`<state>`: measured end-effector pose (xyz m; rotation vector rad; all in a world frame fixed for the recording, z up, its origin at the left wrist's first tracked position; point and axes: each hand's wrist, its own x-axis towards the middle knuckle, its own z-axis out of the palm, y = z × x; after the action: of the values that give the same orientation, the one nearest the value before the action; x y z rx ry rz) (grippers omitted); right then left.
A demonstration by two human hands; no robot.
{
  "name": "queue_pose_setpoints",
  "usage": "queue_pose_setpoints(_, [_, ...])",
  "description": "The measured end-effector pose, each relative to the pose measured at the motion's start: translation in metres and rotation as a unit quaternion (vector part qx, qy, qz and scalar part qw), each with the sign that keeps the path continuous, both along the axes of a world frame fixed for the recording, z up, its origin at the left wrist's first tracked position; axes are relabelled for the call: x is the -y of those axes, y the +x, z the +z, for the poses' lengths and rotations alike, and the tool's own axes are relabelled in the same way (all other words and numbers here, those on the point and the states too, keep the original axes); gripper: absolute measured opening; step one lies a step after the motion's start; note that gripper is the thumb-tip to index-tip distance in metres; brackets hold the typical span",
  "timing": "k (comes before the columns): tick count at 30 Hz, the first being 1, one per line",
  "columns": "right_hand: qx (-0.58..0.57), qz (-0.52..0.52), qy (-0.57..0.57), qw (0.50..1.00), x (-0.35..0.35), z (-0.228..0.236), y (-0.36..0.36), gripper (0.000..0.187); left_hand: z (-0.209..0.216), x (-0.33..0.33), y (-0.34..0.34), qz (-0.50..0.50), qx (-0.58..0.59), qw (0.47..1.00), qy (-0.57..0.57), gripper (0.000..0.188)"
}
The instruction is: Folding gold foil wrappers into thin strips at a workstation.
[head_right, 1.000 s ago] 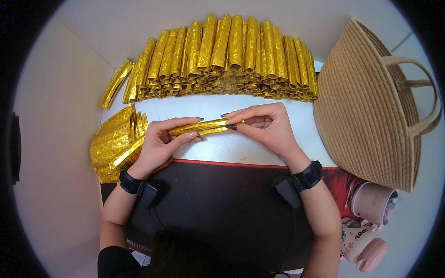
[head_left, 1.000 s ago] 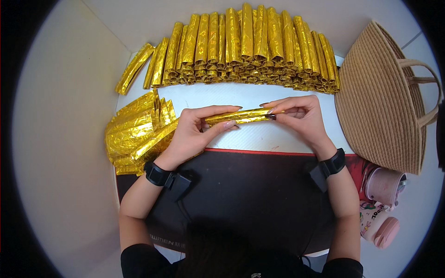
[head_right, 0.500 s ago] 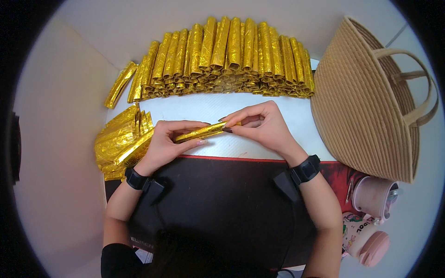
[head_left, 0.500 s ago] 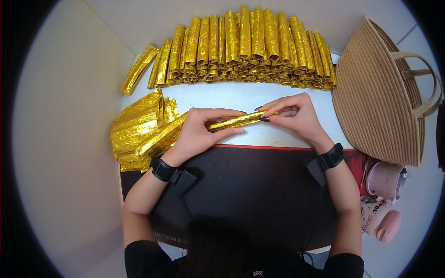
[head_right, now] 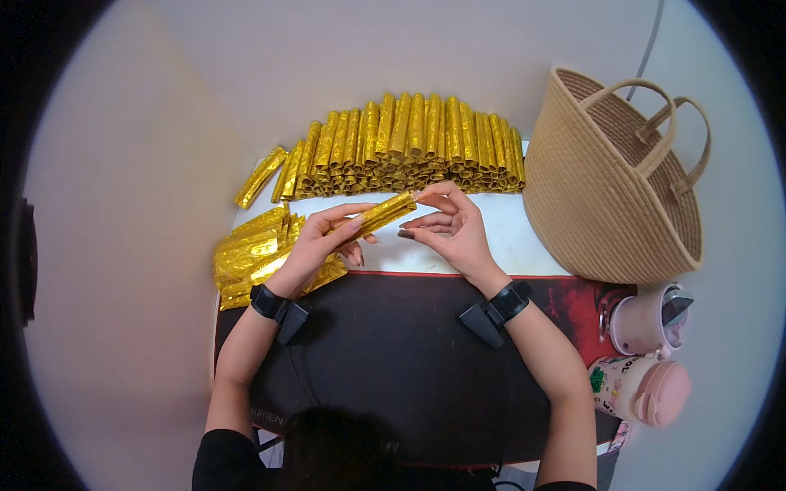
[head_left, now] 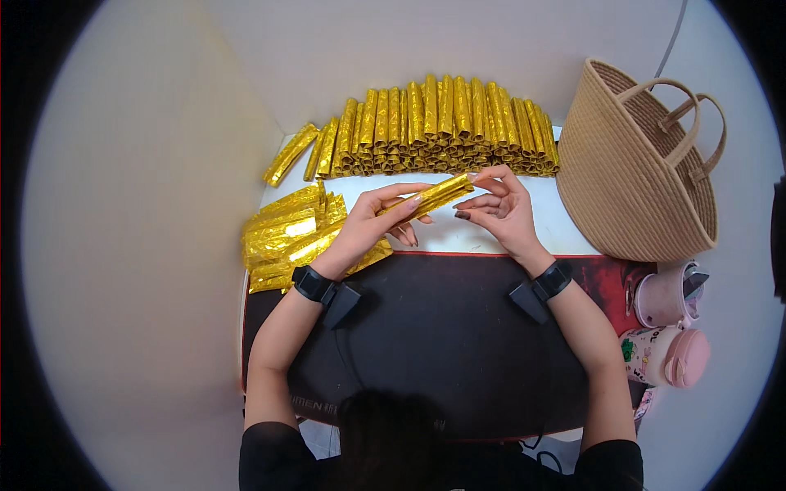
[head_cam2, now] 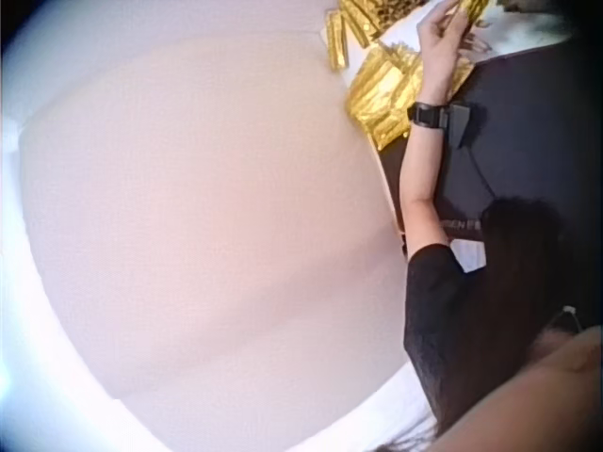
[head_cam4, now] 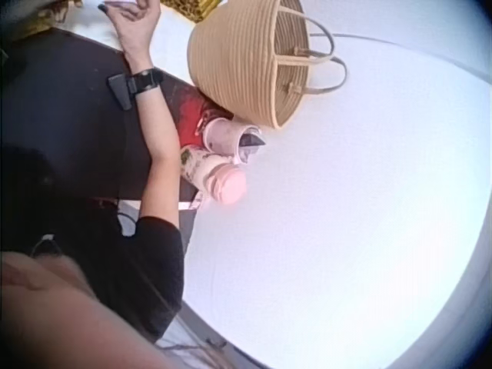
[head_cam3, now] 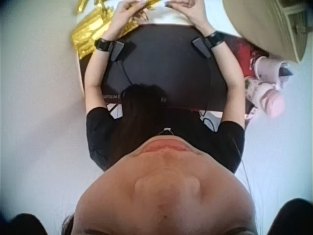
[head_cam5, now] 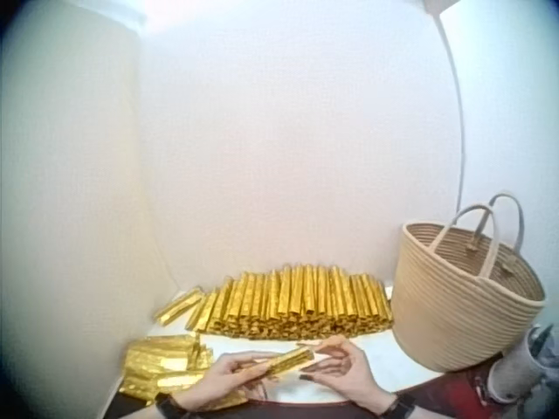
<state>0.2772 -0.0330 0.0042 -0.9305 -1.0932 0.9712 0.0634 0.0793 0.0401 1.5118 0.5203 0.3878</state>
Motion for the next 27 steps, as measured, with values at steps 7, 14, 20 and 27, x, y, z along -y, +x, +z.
queue_pose_setpoints(7, [0.049,-0.072,0.05,0.995,0.009,0.002,-0.012,0.012,0.003,0.025,-0.014,-0.038,-0.029,0.997,-0.054,0.039])
queue_pose_setpoints(14, [0.088,-0.002,-0.01,0.996,0.019,-0.006,-0.029,0.006,-0.019,0.044,-0.017,-0.051,-0.016,0.998,-0.016,0.036])
queue_pose_setpoints(20, [0.06,0.022,-0.062,0.996,0.014,-0.018,-0.023,0.016,-0.036,0.042,-0.019,-0.046,-0.011,0.997,-0.057,0.041])
queue_pose_setpoints(27, [0.034,0.038,-0.088,0.995,0.009,-0.022,-0.022,0.019,-0.034,0.042,-0.02,-0.034,0.01,0.998,-0.043,0.042])
